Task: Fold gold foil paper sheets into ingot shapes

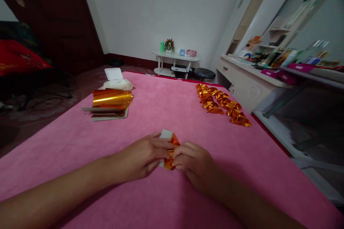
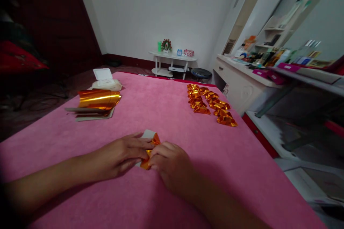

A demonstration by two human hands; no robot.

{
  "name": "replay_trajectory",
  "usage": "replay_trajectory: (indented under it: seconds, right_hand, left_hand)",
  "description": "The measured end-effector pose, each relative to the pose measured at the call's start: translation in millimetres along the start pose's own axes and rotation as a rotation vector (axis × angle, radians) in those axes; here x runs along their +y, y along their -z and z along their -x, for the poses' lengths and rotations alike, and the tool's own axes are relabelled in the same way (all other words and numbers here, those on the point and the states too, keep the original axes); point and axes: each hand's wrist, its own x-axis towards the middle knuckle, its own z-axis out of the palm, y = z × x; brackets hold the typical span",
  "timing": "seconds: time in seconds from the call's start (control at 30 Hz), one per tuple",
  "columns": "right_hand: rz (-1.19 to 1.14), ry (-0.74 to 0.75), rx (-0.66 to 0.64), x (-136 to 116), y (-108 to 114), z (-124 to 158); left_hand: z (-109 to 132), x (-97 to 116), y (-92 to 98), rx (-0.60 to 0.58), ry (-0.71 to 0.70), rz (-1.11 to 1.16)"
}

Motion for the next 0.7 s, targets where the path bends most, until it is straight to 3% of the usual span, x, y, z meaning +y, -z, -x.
replay_trajectory:
  seconds: [0.3,0.7]
  right_hand:
    - [-0.080,-0.113,-0.013,-5,2,-7]
    - [-0.222,-0.182,0.023,3,-3,-18]
  left_hand:
    - [11,0,-4.0,0.038,-0.039,-0.135]
    - [37,17,-17.2,0.115,0.028,-0.253]
